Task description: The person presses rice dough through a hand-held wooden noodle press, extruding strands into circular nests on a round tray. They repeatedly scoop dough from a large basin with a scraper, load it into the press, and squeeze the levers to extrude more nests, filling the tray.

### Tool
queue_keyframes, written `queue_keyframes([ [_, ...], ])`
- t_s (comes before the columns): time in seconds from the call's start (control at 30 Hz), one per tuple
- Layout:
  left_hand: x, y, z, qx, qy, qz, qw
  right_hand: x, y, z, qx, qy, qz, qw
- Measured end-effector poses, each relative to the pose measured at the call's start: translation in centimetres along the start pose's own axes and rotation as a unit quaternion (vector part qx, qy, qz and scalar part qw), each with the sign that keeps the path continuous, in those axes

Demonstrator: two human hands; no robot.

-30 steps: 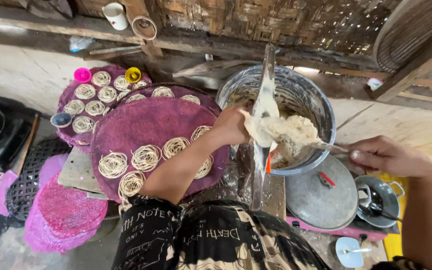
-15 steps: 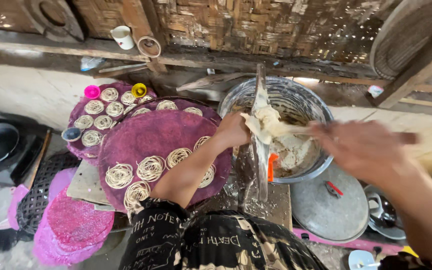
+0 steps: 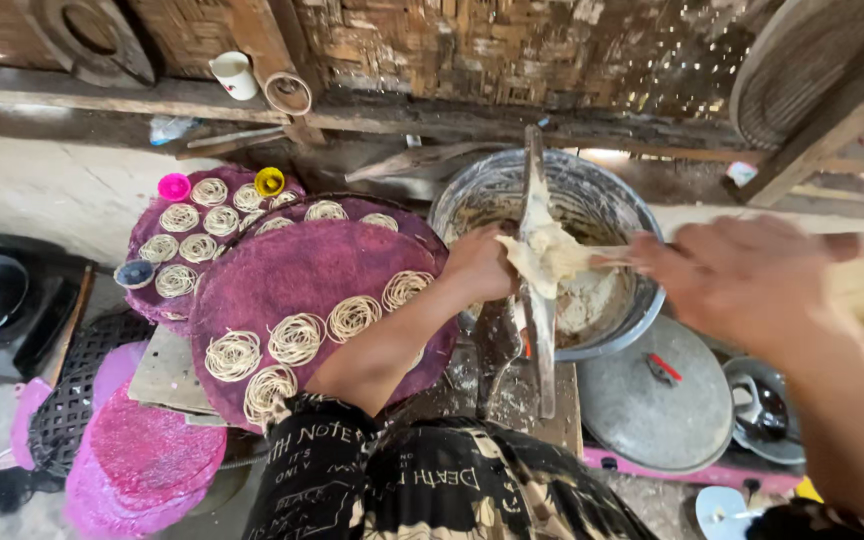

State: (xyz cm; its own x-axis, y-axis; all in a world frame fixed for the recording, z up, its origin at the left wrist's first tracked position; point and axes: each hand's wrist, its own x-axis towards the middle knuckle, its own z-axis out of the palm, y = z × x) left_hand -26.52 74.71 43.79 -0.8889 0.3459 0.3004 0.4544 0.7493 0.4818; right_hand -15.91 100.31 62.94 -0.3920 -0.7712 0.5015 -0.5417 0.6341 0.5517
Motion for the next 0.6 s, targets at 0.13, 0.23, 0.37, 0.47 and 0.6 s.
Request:
queue_keyframes([
  [0.13,0.0,-0.9,-0.2,0.013,-0.03,0.014,0.999,-0.5,-1.5,0.7,-0.036,0.008,-0.031,0.999],
  [0.23,0.5,-4.8,-0.3,-0.107,-0.038,-0.13,0.985,-3.6,0.9,1.2,0.018,0.037,0.064,0.997],
  [0.37,1.8,-9.4,0.9,-0.208,-0.022,0.162,0.964,-6.5,1.0,5.6,0.214,0.11,0.254,0.937],
  [0.47,2.0,-10.5,1.9,-0.484,-0.068,0.145,0.86,-7.2,-1.9,11.0,0.141,0.095,0.3,0.939],
  [0.6,2.2,-10.8,1.8,-0.587,-0.094,0.053,0.802,-9.1,-5.1,13.6,0.294,0.1,0.324,0.894],
])
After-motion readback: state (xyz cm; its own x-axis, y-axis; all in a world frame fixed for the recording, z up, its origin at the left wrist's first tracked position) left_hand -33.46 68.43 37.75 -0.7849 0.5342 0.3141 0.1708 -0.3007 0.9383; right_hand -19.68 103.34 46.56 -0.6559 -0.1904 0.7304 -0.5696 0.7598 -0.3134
